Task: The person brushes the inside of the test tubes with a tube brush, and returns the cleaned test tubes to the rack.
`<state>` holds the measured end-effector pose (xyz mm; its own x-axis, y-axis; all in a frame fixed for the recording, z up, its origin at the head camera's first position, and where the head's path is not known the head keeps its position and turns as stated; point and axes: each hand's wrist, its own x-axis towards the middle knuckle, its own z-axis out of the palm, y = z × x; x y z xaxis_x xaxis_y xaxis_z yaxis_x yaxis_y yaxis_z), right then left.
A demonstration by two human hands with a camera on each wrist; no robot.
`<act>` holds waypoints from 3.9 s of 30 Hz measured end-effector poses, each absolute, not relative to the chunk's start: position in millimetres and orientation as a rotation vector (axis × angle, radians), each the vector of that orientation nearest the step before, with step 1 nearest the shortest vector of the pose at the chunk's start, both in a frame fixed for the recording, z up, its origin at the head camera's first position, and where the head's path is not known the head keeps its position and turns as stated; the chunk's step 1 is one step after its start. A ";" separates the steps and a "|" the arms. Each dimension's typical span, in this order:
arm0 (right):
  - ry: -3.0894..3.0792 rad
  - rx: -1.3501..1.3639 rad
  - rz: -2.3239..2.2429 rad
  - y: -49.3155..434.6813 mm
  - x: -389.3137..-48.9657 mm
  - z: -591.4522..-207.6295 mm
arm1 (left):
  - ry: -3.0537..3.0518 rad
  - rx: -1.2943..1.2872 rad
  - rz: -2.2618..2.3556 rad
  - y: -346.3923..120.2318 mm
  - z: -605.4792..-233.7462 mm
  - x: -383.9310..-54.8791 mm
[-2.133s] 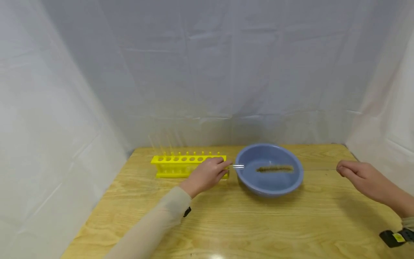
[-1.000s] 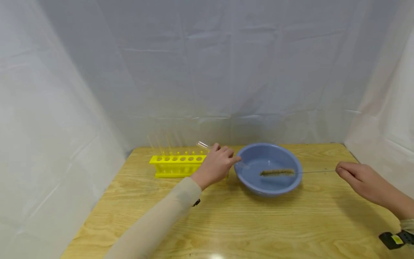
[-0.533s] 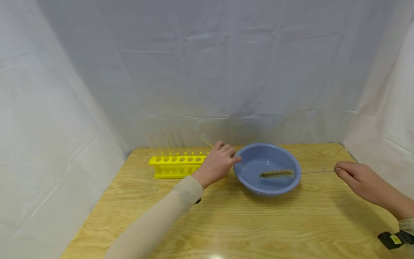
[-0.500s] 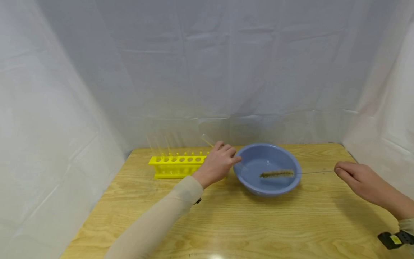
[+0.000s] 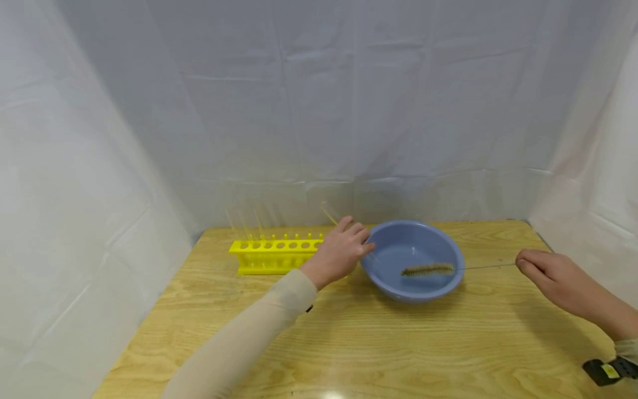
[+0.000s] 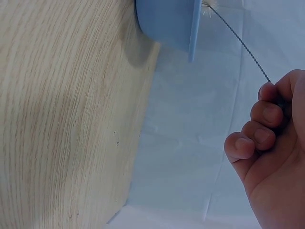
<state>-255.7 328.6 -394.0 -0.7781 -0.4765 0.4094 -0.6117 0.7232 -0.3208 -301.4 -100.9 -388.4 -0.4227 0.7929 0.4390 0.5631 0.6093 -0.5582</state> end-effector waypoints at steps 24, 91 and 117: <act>-2.561 0.925 0.692 329.6 -262.0 -400.0 | -2.282 -0.938 -0.019 -105.6 -385.3 -292.5; -2.509 0.961 0.698 314.6 -268.7 -405.9 | -2.370 0.153 -0.524 -220.0 -379.1 -280.7; -2.509 0.969 0.718 307.8 -274.5 -409.8 | -2.452 0.168 -0.314 -220.4 -385.9 -283.1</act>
<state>-274.5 307.8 -409.8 -0.7019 -0.5172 0.4898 -0.6980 0.6365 -0.3280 -283.1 -220.4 -385.9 -0.7792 -0.1980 0.5947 -0.0419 0.9631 0.2658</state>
